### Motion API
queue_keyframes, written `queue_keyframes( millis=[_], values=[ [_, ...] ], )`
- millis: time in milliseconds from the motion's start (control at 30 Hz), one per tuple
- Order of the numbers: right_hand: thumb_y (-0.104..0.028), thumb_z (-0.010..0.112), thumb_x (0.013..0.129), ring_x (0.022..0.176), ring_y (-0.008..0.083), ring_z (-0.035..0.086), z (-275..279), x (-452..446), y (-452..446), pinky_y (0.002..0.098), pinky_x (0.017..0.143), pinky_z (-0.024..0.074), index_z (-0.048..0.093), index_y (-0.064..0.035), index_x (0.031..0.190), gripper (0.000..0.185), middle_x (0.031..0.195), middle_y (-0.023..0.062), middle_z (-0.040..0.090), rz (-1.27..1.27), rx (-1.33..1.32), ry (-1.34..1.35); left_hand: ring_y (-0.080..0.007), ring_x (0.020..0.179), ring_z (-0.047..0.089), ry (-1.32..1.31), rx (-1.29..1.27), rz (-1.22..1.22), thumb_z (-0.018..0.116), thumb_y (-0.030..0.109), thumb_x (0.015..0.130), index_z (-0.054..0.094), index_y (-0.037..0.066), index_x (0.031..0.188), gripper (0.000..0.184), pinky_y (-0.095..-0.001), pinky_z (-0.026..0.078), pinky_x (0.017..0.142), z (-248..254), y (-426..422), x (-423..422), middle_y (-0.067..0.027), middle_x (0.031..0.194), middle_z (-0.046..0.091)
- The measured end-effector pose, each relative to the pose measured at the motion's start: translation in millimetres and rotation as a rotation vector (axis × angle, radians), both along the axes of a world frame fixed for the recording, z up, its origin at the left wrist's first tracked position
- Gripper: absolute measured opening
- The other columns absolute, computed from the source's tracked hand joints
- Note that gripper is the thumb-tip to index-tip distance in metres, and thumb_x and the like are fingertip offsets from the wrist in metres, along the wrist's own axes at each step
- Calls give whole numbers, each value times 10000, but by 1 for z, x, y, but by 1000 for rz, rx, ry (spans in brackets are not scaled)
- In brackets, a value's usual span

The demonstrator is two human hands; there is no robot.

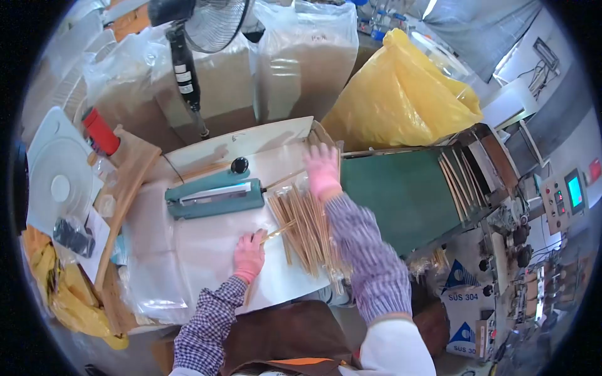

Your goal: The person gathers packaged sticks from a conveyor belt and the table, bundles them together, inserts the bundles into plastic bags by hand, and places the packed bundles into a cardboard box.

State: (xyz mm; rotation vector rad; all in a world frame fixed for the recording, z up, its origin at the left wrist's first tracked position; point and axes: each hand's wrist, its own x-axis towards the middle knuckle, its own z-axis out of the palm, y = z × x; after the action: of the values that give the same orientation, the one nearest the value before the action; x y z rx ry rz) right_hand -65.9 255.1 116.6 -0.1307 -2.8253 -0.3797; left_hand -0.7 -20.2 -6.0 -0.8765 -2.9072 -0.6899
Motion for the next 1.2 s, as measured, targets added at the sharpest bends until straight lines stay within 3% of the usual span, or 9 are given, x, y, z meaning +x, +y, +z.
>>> queue_keyframes(
  millis=[100,200,300,400,700,833,933,1033,1200],
  values=[
    [-165,553,805,1044,256,567,-10,-44,9,434,942,385,632,-118,1036,249,1025,60,650,-158,117,-444,-329,1011,510,34,123,-40,605,326,788,485,101,1239,519,-422,431,878,-6,-15,17,-141,1104,530],
    [-185,547,842,895,248,631,29,-55,17,384,791,469,637,-94,981,189,962,60,672,-358,-81,134,-347,1072,496,-168,284,198,590,382,806,461,94,1271,561,-427,407,929,-23,-38,17,-159,1158,529],
    [-231,524,923,888,255,630,96,-41,15,366,738,503,572,-34,1025,227,924,126,638,-8,-1548,495,-347,1086,506,103,465,80,625,338,791,438,59,1287,599,-441,399,933,61,-41,6,-171,1187,532],
    [-211,501,941,886,260,624,144,7,-44,400,791,507,533,-24,1067,228,939,122,614,439,-2093,207,-348,1078,517,319,635,-80,639,278,797,453,11,1258,565,-436,402,921,145,-22,-7,-184,1186,541],
    [-242,501,938,896,274,621,225,125,-211,461,837,508,554,-18,1027,246,917,108,622,1061,-2315,-208,-337,863,549,406,967,-80,629,235,820,477,8,1103,393,-383,436,794,237,-55,74,-175,901,557],
    [-247,510,935,807,246,614,206,147,-214,445,798,526,555,-42,991,218,874,79,611,1004,-2502,-178,-323,832,546,929,625,351,570,153,845,510,19,1028,235,-377,441,757,266,-74,129,-167,864,541],
    [-268,503,939,750,228,594,186,164,-190,409,716,524,548,-50,950,224,806,53,573,1071,-2681,-408,-369,783,551,715,526,142,540,137,858,517,18,1042,220,-423,436,668,236,-64,121,-199,813,551],
    [-260,484,945,751,226,589,186,200,-149,371,625,490,533,-67,915,201,765,48,533,695,-2368,175,-417,694,547,201,573,-111,501,147,895,532,5,991,175,-474,401,566,192,-54,149,-236,736,552],
    [-202,480,907,612,315,568,182,176,-14,399,605,465,562,-44,798,209,656,148,570,-85,-929,830,-302,515,487,-291,575,-300,445,159,916,538,21,779,216,-381,392,481,218,-25,224,-151,588,488]
  ],
)
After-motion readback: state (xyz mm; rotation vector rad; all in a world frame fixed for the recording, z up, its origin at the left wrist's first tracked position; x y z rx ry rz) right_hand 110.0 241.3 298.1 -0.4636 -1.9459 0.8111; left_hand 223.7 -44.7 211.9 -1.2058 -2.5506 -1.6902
